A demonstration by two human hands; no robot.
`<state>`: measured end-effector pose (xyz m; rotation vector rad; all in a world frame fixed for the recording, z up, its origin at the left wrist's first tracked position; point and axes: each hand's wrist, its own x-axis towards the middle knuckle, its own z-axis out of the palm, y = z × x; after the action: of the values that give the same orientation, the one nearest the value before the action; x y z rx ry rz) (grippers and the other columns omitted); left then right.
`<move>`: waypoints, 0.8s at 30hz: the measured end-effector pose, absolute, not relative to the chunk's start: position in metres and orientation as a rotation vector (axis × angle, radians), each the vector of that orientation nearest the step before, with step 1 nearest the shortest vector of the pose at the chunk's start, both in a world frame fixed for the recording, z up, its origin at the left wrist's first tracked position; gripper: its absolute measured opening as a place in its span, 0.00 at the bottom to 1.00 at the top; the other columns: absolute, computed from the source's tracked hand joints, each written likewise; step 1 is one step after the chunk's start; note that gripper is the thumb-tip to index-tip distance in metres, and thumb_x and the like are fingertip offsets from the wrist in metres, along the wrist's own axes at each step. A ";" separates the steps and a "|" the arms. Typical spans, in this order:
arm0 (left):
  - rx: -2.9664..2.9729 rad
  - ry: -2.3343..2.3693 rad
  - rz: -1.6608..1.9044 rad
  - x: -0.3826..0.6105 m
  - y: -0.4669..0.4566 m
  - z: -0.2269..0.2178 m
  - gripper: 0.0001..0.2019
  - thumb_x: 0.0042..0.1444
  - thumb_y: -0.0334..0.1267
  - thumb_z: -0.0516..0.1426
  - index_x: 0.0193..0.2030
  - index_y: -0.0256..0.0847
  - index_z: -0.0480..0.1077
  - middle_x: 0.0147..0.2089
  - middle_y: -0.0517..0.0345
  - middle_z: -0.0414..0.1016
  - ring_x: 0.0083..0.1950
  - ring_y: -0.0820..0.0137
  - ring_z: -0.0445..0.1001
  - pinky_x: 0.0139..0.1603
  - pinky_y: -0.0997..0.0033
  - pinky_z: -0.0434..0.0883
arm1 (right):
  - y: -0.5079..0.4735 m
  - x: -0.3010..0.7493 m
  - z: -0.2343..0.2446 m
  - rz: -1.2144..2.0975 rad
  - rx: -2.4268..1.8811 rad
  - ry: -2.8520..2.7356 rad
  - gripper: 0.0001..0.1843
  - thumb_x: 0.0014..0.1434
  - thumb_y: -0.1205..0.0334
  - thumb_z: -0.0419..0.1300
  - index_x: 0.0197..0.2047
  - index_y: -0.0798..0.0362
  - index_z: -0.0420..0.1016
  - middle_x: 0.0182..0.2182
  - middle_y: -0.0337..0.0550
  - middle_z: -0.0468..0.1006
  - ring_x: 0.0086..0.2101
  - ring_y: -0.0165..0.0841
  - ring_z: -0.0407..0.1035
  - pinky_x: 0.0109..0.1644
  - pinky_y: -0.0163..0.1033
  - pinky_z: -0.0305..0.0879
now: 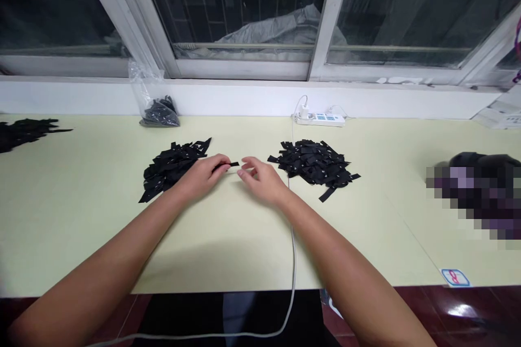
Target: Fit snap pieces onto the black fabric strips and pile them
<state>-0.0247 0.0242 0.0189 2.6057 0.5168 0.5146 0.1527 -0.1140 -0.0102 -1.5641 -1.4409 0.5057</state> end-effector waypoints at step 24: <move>2.373 0.410 0.326 -0.010 -0.005 0.004 0.13 0.64 0.48 0.54 0.51 0.46 0.62 0.31 0.64 0.76 0.32 0.69 0.70 0.36 0.70 0.63 | -0.113 0.167 -0.018 0.994 -1.394 -1.161 0.14 0.55 0.54 0.67 0.41 0.53 0.77 0.34 0.41 0.80 0.32 0.30 0.73 0.40 0.36 0.71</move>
<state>-0.0101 -0.0049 0.0041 2.3734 0.4102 0.3265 0.1665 -0.1130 -0.0178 -1.3943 -1.1612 0.9936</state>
